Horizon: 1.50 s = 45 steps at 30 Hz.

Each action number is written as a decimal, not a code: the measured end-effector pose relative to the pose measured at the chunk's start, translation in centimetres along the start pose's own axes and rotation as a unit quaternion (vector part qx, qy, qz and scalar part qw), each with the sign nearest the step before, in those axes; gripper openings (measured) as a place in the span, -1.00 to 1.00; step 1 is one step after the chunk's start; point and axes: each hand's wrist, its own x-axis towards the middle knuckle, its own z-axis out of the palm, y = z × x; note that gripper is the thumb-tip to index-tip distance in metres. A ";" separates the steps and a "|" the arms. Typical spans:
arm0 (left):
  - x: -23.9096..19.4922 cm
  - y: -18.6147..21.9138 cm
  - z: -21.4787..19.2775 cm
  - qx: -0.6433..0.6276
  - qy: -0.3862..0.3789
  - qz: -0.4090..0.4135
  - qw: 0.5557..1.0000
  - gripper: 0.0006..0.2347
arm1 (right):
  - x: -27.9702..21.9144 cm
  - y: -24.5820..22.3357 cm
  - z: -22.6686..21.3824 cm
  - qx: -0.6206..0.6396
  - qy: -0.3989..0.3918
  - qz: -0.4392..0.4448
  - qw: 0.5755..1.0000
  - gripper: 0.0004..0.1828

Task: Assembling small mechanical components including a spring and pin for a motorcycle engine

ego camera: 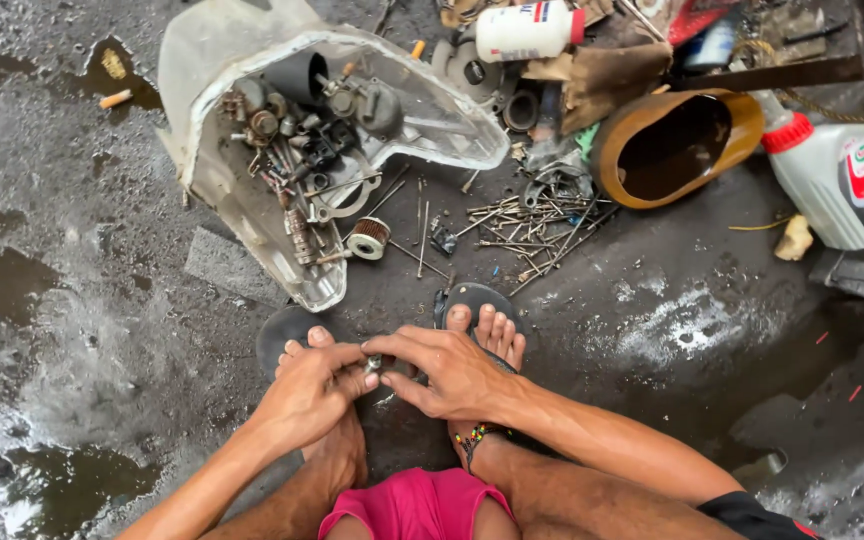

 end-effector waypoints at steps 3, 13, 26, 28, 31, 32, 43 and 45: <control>0.8 0.8 -2.0 -0.059 0.012 0.089 0.994 -0.83 | 0.3 -0.4 -1.0 -0.023 0.065 -0.042 0.997 -0.65; -5.6 11.5 -10.2 0.104 -0.046 0.150 0.982 -0.73 | 1.2 -7.0 -8.3 -0.090 0.180 -0.227 0.953 -0.73; -7.8 9.9 -8.7 -0.151 -0.075 0.108 0.980 -0.65 | 2.0 -8.2 -9.1 -0.185 0.172 -0.294 0.922 -0.68; -7.5 8.7 -7.8 -0.183 -0.086 0.093 0.975 -0.65 | 1.9 -7.5 -7.3 -0.203 0.160 -0.278 0.925 -0.70; -7.8 8.9 -7.8 -0.095 -0.122 0.062 0.986 -0.65 | 1.9 -7.9 -6.3 -0.127 0.163 -0.290 0.934 -0.55; -8.0 9.2 -8.1 -0.016 -0.107 0.108 0.988 -0.67 | 1.8 -7.9 -6.0 -0.085 0.175 -0.288 0.938 -0.52; -8.0 14.0 -9.0 0.363 0.226 0.374 0.823 -0.78 | 1.0 -11.7 -10.7 0.074 0.100 -0.001 0.992 -0.50; -7.7 15.0 -9.3 0.431 0.301 0.471 0.708 -0.78 | 0.4 -12.6 -12.7 0.283 0.015 0.177 0.942 -0.46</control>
